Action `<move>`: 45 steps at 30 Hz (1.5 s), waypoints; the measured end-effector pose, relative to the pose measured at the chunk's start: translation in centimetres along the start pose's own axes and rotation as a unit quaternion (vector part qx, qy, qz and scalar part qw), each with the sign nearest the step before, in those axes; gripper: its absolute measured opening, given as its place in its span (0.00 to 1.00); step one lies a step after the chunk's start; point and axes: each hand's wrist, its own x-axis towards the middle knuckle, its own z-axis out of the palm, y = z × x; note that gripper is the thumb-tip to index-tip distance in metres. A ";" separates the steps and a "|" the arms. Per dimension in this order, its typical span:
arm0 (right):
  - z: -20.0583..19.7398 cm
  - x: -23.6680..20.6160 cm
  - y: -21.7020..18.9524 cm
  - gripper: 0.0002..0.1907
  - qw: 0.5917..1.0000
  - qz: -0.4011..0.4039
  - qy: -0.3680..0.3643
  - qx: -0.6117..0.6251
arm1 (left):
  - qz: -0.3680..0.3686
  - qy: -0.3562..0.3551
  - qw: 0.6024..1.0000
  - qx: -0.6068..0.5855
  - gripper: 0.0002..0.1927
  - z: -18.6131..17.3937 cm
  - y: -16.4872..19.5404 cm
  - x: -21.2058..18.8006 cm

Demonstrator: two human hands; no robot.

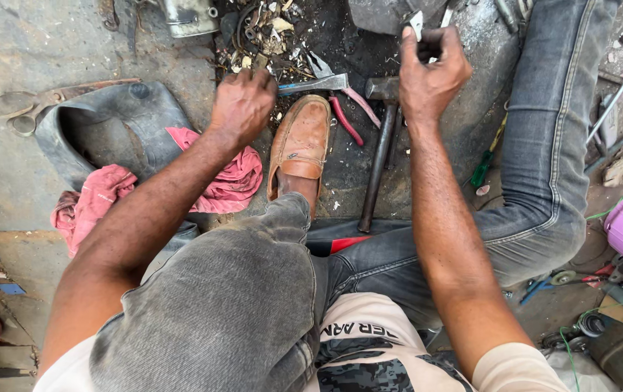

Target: The person uses a hammer, pliers, and a screwdriver to disassemble a metal engine housing while sitting on a floor. They remove small internal components and gaskets by hand and using tools.

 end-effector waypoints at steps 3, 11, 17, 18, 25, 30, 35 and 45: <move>0.8 -0.2 0.1 0.12 0.999 0.050 0.006 -0.005 | -0.017 0.036 0.998 -0.046 0.08 -1.6 -0.2 -0.5; -1.2 -3.5 -1.6 0.13 0.990 0.131 0.019 0.055 | -0.027 0.132 0.984 -0.113 0.19 -5.4 0.4 -2.2; 3.4 -1.5 -4.4 0.12 0.977 0.162 0.022 0.133 | -0.042 0.136 0.974 -0.174 0.16 -6.7 0.8 -2.4; 4.4 -1.0 -4.8 0.11 0.975 0.157 0.021 0.153 | -0.048 0.132 0.974 -0.176 0.17 -6.8 0.7 -2.4; 4.9 -1.2 -5.9 0.09 0.949 0.178 -0.080 0.249 | -0.093 0.157 0.963 -0.199 0.17 -7.2 0.2 -2.2; 2.3 -0.9 -5.2 0.09 0.984 0.104 -0.046 0.137 | -0.108 0.175 0.948 -0.244 0.17 -8.0 0.3 -2.2; 2.7 1.0 -4.2 0.32 0.988 -0.118 -0.095 0.027 | -0.085 0.207 0.922 -0.316 0.16 -9.8 0.6 -1.6; 4.4 1.2 -5.3 0.30 0.981 -0.164 -0.083 -0.064 | 0.019 0.264 0.867 -0.422 0.15 -14.7 1.5 1.4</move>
